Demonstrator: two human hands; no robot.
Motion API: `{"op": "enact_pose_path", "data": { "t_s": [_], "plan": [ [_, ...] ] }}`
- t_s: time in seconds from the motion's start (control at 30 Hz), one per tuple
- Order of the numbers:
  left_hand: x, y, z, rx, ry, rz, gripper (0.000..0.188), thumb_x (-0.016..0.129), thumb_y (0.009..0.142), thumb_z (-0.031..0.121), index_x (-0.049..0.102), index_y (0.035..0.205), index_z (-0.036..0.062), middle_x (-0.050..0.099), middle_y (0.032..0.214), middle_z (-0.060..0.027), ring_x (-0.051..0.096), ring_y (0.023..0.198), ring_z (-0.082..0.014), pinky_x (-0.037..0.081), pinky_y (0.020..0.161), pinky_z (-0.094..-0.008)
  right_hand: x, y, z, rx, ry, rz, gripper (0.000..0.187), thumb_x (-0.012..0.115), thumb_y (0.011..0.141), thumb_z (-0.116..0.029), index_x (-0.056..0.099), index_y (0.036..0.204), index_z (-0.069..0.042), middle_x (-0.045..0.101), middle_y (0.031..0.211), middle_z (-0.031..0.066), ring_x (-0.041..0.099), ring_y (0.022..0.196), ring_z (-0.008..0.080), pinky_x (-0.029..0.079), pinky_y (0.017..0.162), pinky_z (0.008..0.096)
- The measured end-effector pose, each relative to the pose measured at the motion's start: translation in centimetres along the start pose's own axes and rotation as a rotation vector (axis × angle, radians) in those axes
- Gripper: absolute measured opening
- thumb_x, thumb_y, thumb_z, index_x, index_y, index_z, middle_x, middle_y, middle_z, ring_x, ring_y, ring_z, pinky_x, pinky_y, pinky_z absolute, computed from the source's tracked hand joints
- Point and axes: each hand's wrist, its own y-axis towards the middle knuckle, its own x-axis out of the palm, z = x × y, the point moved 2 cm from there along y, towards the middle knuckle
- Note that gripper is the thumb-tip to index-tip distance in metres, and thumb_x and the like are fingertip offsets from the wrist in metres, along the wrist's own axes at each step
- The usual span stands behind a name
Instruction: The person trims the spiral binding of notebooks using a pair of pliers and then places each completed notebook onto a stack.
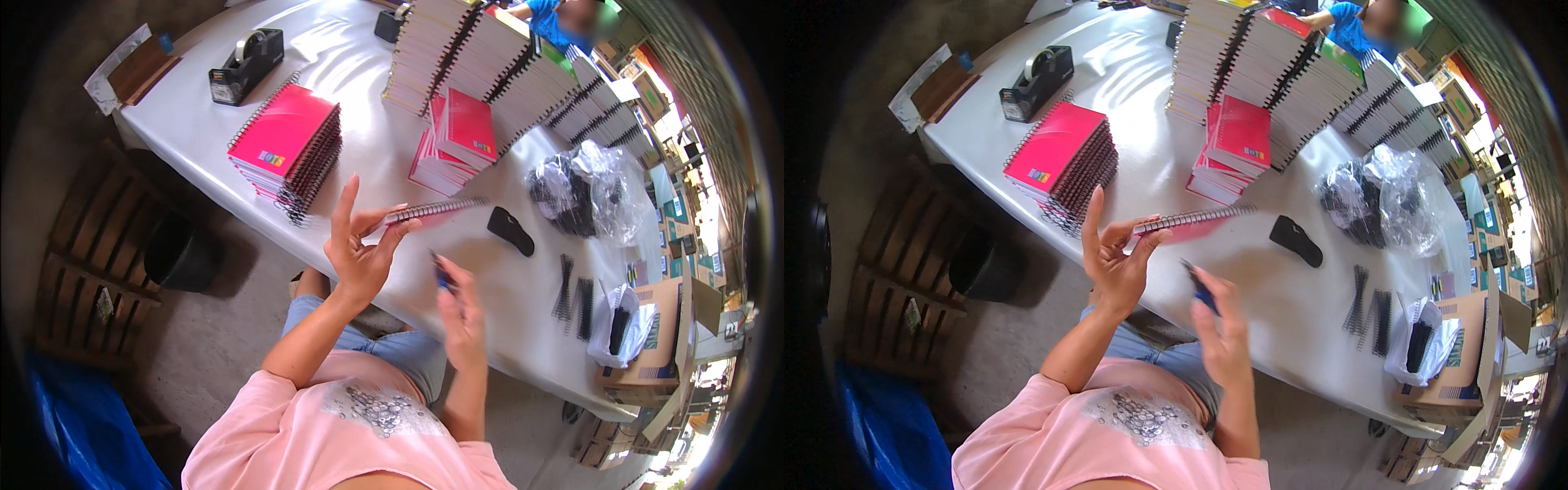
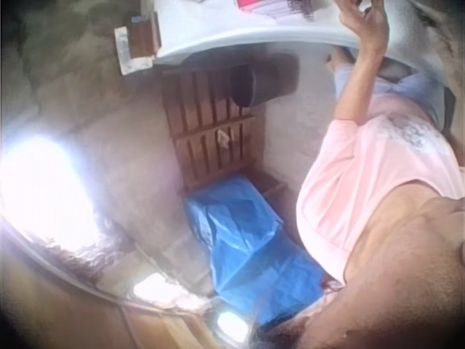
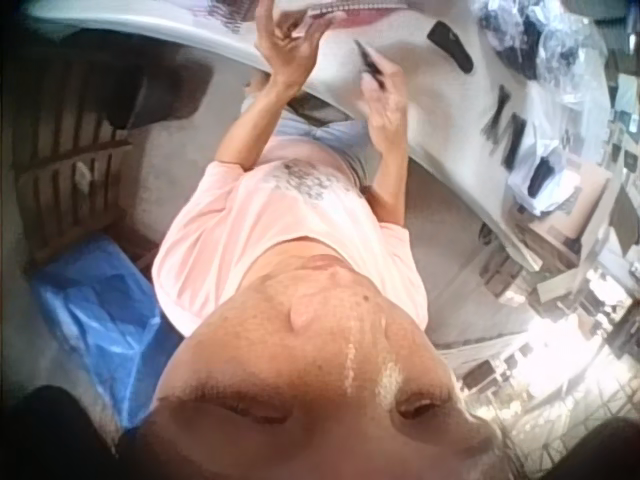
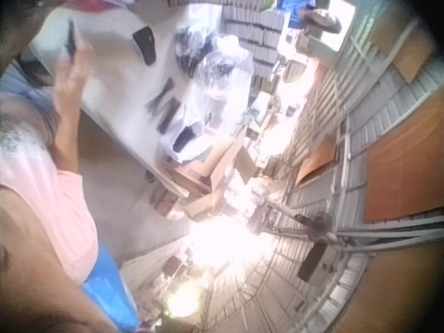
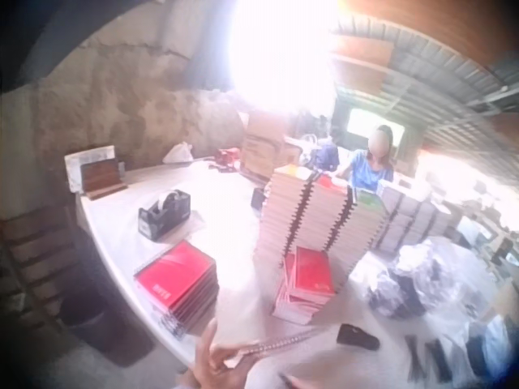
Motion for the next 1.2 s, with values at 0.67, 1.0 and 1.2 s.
{"op": "enact_pose_path", "data": {
  "t_s": [0.67,1.0,1.2],
  "plan": [
    [-7.8,8.3,7.0,0.192,0.364,0.129,0.032,0.061,0.086,0.005,0.053,0.117,0.0009,0.065,0.098,-0.0128,0.060,0.095,-0.0171,0.040,0.091,-0.0319,4.9,14.7,-5.3,-0.118,0.824,0.095,0.047,0.063,0.081,0.005,0.047,0.125,-0.001,0.059,0.107,0.0100,0.056,0.096,0.0115,0.045,0.084,0.0247],
    [-11.5,10.1,3.4,-0.012,0.343,0.228,0.041,0.051,0.094,0.031,0.052,0.124,0.0032,0.052,0.124,-0.0113,0.049,0.114,-0.0212,0.036,0.096,-0.0318,8.6,26.9,-9.7,-0.576,0.086,-0.204,0.029,0.048,0.074,-0.003,0.057,0.101,-0.001,0.052,0.067,0.0042,0.046,0.057,0.0130,0.040,0.055,0.0270],
    [-12.1,9.8,-0.5,-0.237,0.182,0.169,0.052,0.039,0.098,0.039,0.043,0.132,-0.0001,0.045,0.130,-0.0149,0.041,0.122,-0.0229,0.032,0.101,-0.0336,15.2,21.2,-11.1,-0.996,-0.277,-0.615,0.057,0.054,0.067,-0.010,0.052,0.124,-0.017,0.063,0.095,0.0099,0.056,0.099,0.0222,0.024,0.102,0.0427]
  ]
}}
